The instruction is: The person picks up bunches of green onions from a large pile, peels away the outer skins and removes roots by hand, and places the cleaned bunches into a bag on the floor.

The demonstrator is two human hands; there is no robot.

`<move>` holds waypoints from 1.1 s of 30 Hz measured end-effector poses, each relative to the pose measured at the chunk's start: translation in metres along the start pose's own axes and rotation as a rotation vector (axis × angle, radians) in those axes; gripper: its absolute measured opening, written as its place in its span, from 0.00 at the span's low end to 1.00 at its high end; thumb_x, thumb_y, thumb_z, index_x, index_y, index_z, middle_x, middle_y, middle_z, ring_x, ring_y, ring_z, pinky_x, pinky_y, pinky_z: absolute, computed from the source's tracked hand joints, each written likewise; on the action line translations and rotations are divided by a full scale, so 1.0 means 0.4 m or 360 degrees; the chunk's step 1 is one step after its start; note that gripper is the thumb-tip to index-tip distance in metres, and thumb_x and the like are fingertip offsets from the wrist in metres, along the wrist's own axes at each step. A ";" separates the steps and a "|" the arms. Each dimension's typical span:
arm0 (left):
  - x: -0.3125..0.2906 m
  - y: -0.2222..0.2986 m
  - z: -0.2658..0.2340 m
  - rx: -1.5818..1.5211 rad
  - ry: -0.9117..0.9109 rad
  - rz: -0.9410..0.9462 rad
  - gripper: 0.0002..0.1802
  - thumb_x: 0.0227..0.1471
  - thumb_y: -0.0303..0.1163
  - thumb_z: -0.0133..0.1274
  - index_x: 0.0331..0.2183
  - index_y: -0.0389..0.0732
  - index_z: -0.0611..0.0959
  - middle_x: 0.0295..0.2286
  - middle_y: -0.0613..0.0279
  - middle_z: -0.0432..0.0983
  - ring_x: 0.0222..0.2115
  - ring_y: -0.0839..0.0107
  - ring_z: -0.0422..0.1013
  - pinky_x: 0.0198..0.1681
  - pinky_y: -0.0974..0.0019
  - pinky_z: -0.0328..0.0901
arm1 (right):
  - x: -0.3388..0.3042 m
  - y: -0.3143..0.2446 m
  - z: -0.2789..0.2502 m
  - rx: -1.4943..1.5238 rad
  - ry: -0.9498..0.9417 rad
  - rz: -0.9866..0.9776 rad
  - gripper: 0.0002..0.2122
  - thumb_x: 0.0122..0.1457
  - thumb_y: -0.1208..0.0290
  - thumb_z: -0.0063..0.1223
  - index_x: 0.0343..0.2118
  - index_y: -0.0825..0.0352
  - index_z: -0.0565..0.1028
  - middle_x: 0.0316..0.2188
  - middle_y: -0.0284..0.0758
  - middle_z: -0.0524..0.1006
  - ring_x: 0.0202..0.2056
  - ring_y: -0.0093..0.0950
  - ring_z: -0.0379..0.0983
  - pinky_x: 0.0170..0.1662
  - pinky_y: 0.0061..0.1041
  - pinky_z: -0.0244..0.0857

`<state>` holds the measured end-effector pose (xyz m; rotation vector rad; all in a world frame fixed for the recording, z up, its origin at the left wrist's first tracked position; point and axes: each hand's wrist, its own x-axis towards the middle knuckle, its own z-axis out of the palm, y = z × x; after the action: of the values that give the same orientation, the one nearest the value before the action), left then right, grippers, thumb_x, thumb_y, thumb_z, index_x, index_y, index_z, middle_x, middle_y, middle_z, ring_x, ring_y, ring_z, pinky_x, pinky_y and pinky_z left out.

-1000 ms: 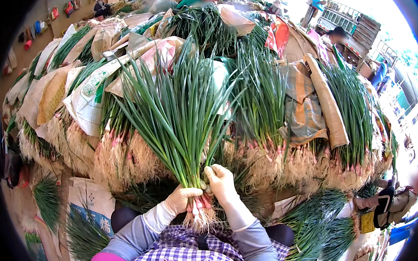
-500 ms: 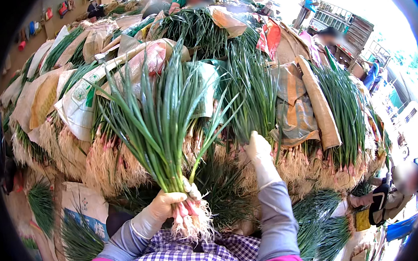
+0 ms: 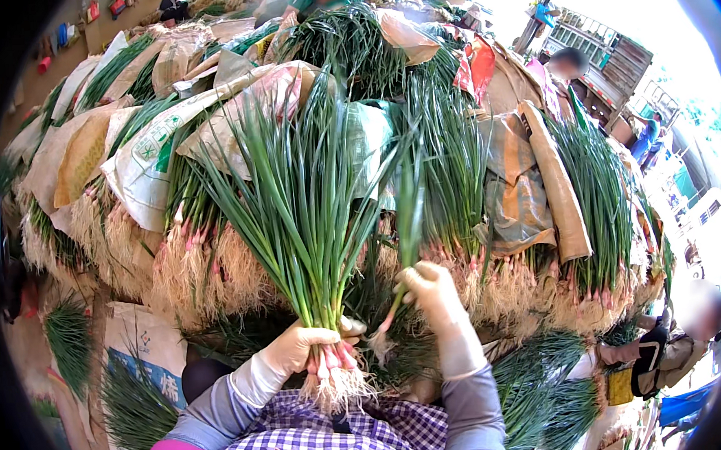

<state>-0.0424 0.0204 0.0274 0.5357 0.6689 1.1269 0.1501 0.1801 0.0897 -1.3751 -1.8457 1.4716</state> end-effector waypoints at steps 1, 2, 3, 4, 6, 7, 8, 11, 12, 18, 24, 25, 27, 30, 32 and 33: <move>0.002 0.004 0.017 -0.0117 0.0000 -0.0064 0.17 0.49 0.23 0.44 0.43 0.31 0.69 0.34 0.38 0.74 0.28 0.51 0.76 0.33 0.58 0.74 | -0.019 0.014 0.036 -0.0067 -0.0017 -0.0005 0.12 0.57 0.65 0.50 0.32 0.71 0.76 0.23 0.35 0.76 0.24 0.23 0.70 0.29 0.24 0.63; 0.003 0.004 0.007 -0.0029 -0.0006 -0.0090 0.17 0.49 0.24 0.43 0.43 0.31 0.69 0.33 0.39 0.74 0.27 0.51 0.76 0.31 0.58 0.74 | -0.037 0.022 0.080 -0.0294 0.0022 -0.0166 0.11 0.57 0.65 0.50 0.32 0.70 0.76 0.23 0.36 0.76 0.24 0.25 0.70 0.30 0.26 0.64; 0.011 -0.002 -0.006 0.0052 -0.0019 -0.0116 0.16 0.49 0.24 0.43 0.42 0.30 0.69 0.33 0.39 0.74 0.26 0.52 0.75 0.30 0.59 0.74 | -0.052 0.032 0.123 -0.0530 0.0064 -0.0321 0.11 0.57 0.65 0.50 0.31 0.70 0.76 0.22 0.37 0.76 0.24 0.26 0.71 0.30 0.27 0.64; 0.012 -0.007 -0.008 -0.0002 0.0003 -0.0092 0.16 0.48 0.23 0.44 0.42 0.31 0.69 0.32 0.41 0.74 0.25 0.52 0.75 0.31 0.58 0.74 | -0.062 0.045 0.175 -0.0645 0.0108 -0.0399 0.10 0.57 0.66 0.50 0.30 0.70 0.75 0.21 0.37 0.75 0.25 0.27 0.71 0.30 0.28 0.64; 0.020 -0.027 -0.007 -0.0107 0.0032 -0.0057 0.16 0.47 0.23 0.44 0.42 0.31 0.69 0.31 0.43 0.74 0.24 0.52 0.75 0.33 0.56 0.74 | -0.065 0.063 0.225 -0.0448 0.0219 -0.0483 0.10 0.58 0.69 0.48 0.27 0.71 0.73 0.19 0.35 0.72 0.21 0.26 0.70 0.25 0.27 0.63; 0.027 -0.041 -0.013 -0.0216 0.0017 0.0005 0.16 0.46 0.23 0.45 0.41 0.32 0.70 0.32 0.45 0.73 0.27 0.52 0.75 0.36 0.54 0.72 | -0.052 0.065 0.217 0.0655 -0.0138 0.0117 0.09 0.60 0.70 0.48 0.26 0.70 0.72 0.17 0.32 0.70 0.17 0.23 0.67 0.20 0.23 0.60; 0.035 -0.056 -0.019 -0.0326 0.0004 0.0069 0.17 0.44 0.24 0.47 0.40 0.32 0.71 0.32 0.47 0.72 0.29 0.52 0.74 0.39 0.52 0.71 | -0.055 0.067 0.217 0.0999 -0.0217 0.0143 0.09 0.60 0.70 0.48 0.26 0.69 0.72 0.17 0.30 0.70 0.16 0.21 0.65 0.19 0.20 0.59; 0.045 -0.064 -0.033 -0.0353 0.0026 0.0041 0.16 0.41 0.26 0.49 0.37 0.33 0.72 0.33 0.49 0.71 0.33 0.54 0.73 0.45 0.49 0.68 | -0.035 0.092 0.235 0.1223 -0.0225 0.0160 0.09 0.59 0.70 0.50 0.24 0.67 0.71 0.17 0.28 0.70 0.15 0.18 0.62 0.17 0.18 0.56; 0.046 -0.063 -0.036 -0.0311 0.0042 -0.0003 0.16 0.41 0.26 0.49 0.37 0.34 0.72 0.33 0.50 0.71 0.34 0.55 0.72 0.46 0.48 0.67 | -0.026 0.110 0.240 0.1092 -0.0087 0.0121 0.10 0.60 0.70 0.49 0.23 0.67 0.70 0.17 0.28 0.69 0.16 0.18 0.62 0.19 0.18 0.56; 0.025 -0.038 0.010 -0.0467 -0.0125 0.0254 0.19 0.40 0.23 0.49 0.40 0.35 0.72 0.41 0.47 0.69 0.44 0.52 0.68 0.50 0.46 0.63 | 0.092 0.232 0.122 -0.0543 -0.0187 -0.0283 0.11 0.54 0.62 0.52 0.29 0.67 0.76 0.22 0.37 0.75 0.24 0.30 0.71 0.29 0.29 0.64; 0.027 -0.053 -0.027 -0.0431 0.0031 0.0091 0.19 0.45 0.19 0.45 0.43 0.37 0.69 0.46 0.45 0.69 0.47 0.45 0.67 0.47 0.42 0.66 | 0.207 0.053 -0.036 -0.1350 0.0788 -0.0237 0.13 0.51 0.63 0.59 0.35 0.66 0.75 0.34 0.43 0.74 0.32 0.35 0.75 0.37 0.32 0.70; 0.028 -0.042 -0.006 -0.0448 -0.0037 0.0134 0.19 0.45 0.19 0.45 0.42 0.37 0.69 0.45 0.45 0.69 0.46 0.47 0.68 0.46 0.42 0.66 | 0.238 0.064 -0.078 -0.1619 0.0885 -0.0261 0.15 0.49 0.65 0.61 0.37 0.66 0.73 0.38 0.43 0.72 0.34 0.38 0.75 0.40 0.33 0.69; 0.022 -0.025 0.019 -0.0496 -0.0146 0.0217 0.17 0.44 0.20 0.46 0.41 0.39 0.70 0.43 0.46 0.70 0.44 0.49 0.69 0.46 0.43 0.66 | 0.291 0.066 -0.108 -0.1775 0.0619 0.0027 0.16 0.47 0.66 0.62 0.37 0.66 0.72 0.35 0.43 0.76 0.39 0.38 0.75 0.43 0.33 0.68; -0.017 0.026 0.035 -0.0385 -0.0384 0.0381 0.16 0.43 0.22 0.49 0.38 0.39 0.70 0.41 0.46 0.70 0.41 0.53 0.71 0.43 0.47 0.69 | 0.288 0.034 -0.131 -0.1363 0.0571 -0.0289 0.11 0.48 0.70 0.59 0.34 0.69 0.75 0.31 0.43 0.78 0.36 0.35 0.76 0.40 0.31 0.69; -0.024 0.032 0.027 -0.0229 -0.0258 0.0479 0.19 0.44 0.23 0.48 0.43 0.37 0.69 0.41 0.45 0.71 0.40 0.54 0.72 0.40 0.52 0.71 | 0.219 -0.049 -0.129 -0.0556 0.0739 -0.0448 0.09 0.49 0.76 0.55 0.34 0.70 0.78 0.30 0.40 0.79 0.31 0.29 0.75 0.37 0.25 0.69; -0.009 0.028 0.024 -0.0124 -0.0126 0.0513 0.23 0.43 0.24 0.48 0.46 0.36 0.70 0.39 0.45 0.72 0.38 0.54 0.73 0.38 0.53 0.72 | 0.248 0.002 -0.171 -0.0072 0.0753 -0.0450 0.09 0.50 0.76 0.55 0.35 0.71 0.78 0.30 0.38 0.79 0.29 0.26 0.74 0.34 0.22 0.69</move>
<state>-0.0436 0.0204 0.0424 0.6327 0.4776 1.4197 0.1614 0.2999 0.0889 -1.2815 -1.6833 0.8784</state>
